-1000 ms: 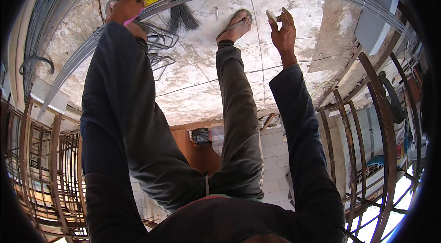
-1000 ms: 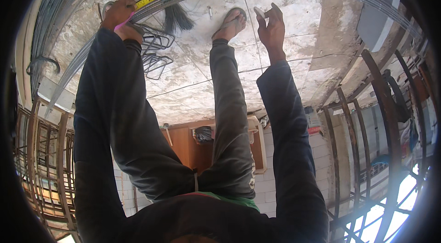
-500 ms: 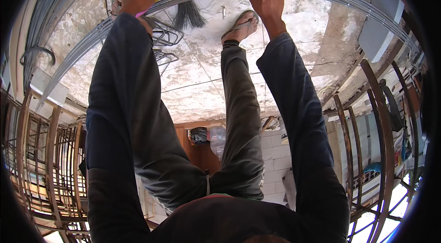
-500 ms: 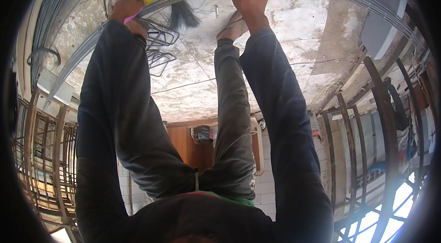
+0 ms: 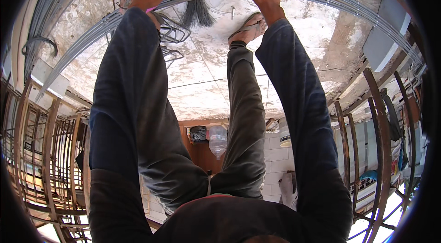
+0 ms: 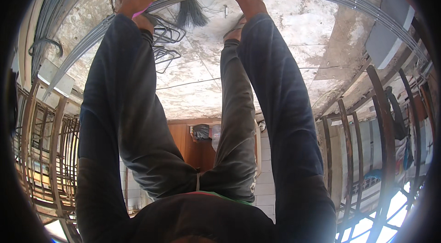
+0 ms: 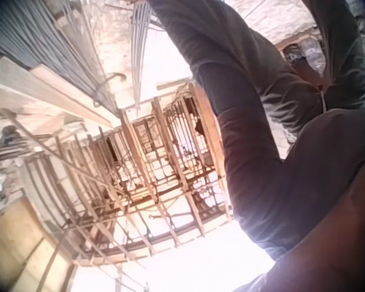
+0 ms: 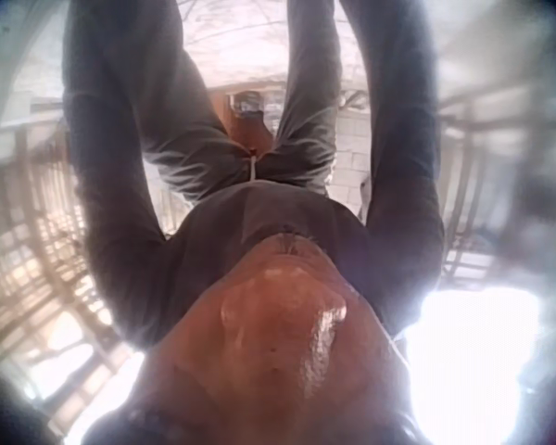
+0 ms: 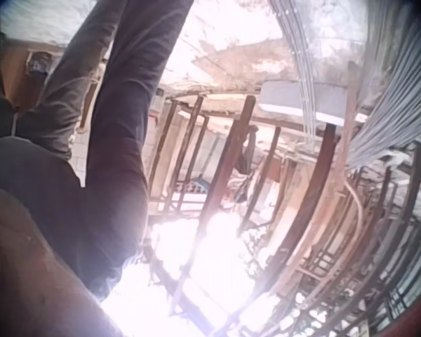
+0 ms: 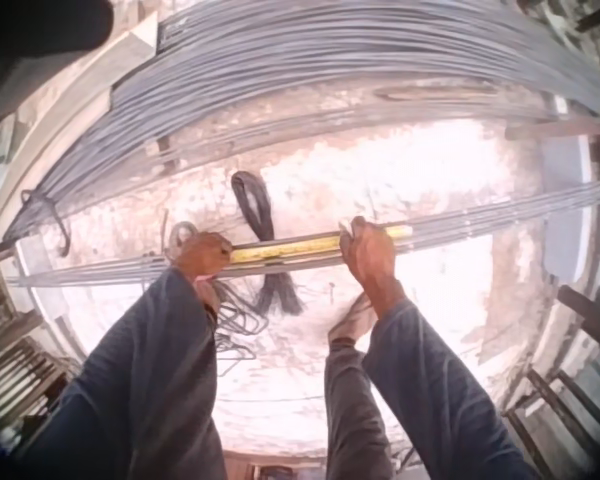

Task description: The person measures bundles of rebar using a yellow tape measure and marks specific points on the metal using a white piece of chalk.

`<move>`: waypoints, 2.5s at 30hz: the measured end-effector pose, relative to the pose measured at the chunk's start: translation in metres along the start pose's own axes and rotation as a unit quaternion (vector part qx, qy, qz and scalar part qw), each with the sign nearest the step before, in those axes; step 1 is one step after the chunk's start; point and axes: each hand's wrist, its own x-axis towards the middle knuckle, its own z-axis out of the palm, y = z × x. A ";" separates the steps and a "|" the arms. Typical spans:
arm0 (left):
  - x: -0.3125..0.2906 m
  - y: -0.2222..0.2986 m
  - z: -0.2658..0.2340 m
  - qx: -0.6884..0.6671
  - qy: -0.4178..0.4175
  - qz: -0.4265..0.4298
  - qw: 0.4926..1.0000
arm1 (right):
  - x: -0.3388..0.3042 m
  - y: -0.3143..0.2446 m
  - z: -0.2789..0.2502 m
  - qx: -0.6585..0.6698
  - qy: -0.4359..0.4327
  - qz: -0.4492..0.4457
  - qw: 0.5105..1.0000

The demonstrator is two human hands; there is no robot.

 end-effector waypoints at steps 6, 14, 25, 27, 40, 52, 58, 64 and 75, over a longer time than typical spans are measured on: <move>-0.003 -0.001 0.002 0.007 0.011 0.010 1.000 | 0.005 -0.007 0.006 -0.008 -0.042 0.036 0.998; -0.003 0.009 -0.006 0.015 -0.020 -0.025 0.999 | 0.006 -0.012 0.006 -0.014 -0.051 0.044 0.998; -0.006 -0.010 0.008 0.003 -0.023 0.084 0.996 | 0.002 -0.013 0.029 -0.042 -0.069 0.039 0.996; -0.021 0.001 0.000 0.080 -0.076 0.075 0.991 | -0.004 -0.010 0.036 -0.076 -0.046 0.034 0.995; -0.104 -0.007 -0.046 0.205 -0.155 0.019 0.966 | -0.074 0.009 0.045 0.019 -0.011 0.030 0.999; -0.121 0.007 -0.043 0.160 -0.150 -0.047 0.975 | -0.144 0.055 -0.028 0.020 0.031 0.000 0.999; -0.144 0.019 -0.051 0.175 -0.163 -0.102 0.966 | -0.095 0.063 -0.043 -0.213 -0.124 -0.151 0.957; -0.192 0.042 -0.063 0.155 -0.133 -0.107 0.973 | -0.104 0.063 -0.045 -0.247 -0.145 -0.157 0.945; -0.246 0.058 -0.037 0.147 -0.115 -0.108 0.977 | -0.130 0.021 -0.030 0.057 -0.050 -0.034 0.997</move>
